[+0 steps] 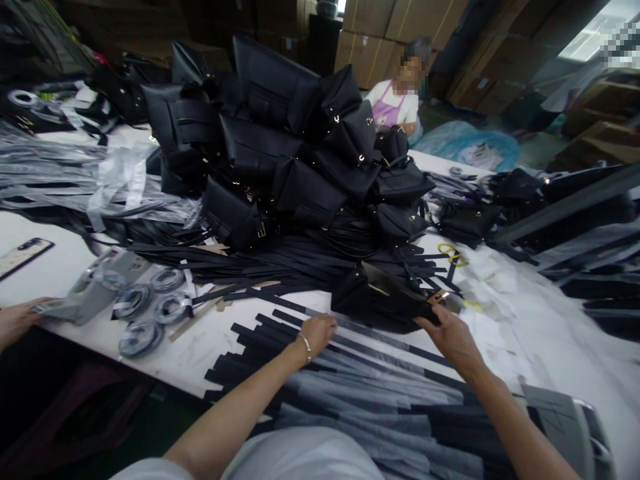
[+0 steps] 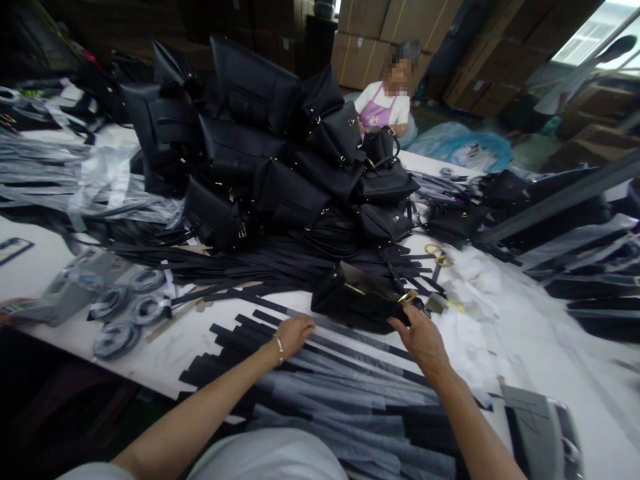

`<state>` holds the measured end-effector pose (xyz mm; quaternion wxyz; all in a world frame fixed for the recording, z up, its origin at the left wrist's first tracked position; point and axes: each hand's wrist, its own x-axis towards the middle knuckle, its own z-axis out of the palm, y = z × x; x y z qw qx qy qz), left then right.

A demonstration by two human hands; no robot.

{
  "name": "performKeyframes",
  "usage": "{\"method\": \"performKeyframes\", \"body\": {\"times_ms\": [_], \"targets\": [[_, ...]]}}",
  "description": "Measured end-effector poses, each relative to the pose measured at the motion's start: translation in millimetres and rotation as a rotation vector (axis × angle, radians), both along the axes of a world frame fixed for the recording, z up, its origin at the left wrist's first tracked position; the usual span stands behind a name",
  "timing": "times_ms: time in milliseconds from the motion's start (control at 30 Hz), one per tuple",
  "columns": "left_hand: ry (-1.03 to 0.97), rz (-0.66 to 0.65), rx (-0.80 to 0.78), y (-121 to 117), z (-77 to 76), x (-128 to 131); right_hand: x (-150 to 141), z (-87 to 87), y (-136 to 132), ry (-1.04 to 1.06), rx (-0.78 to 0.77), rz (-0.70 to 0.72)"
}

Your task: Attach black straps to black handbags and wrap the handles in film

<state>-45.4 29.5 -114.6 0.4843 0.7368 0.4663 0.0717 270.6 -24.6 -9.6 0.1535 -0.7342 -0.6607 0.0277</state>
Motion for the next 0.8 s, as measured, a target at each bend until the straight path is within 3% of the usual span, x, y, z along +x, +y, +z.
{"method": "performKeyframes", "body": {"times_ms": [100,167,267,367,433,500,633,800], "targets": [[0.199,0.036,0.197,30.4,0.4,-53.6,-10.7,-5.9,-1.9,0.061,-0.094,-0.050],[0.290,0.014,0.275,42.2,-2.4,-70.4,-18.6,-5.6,0.9,0.114,-0.105,-0.092],[0.371,-0.042,0.347,47.3,-8.1,-70.9,-28.9,1.0,6.3,0.120,-0.016,-0.154],[0.424,-0.070,0.385,47.1,-10.9,-62.3,-45.8,13.3,4.1,0.074,0.223,-0.158],[0.443,-0.087,0.390,47.5,-10.4,-59.9,-64.8,20.6,-5.3,0.091,0.412,-0.110],[0.442,-0.113,0.374,47.6,-8.3,-60.8,-88.3,21.8,-19.9,0.141,0.487,0.013],[0.380,-0.166,0.293,42.2,0.8,-64.6,-126.2,0.8,-45.6,0.284,0.219,0.309],[0.167,-0.284,0.138,25.9,31.5,-68.4,-134.9,-24.4,-40.6,0.402,-0.124,0.251]]}}
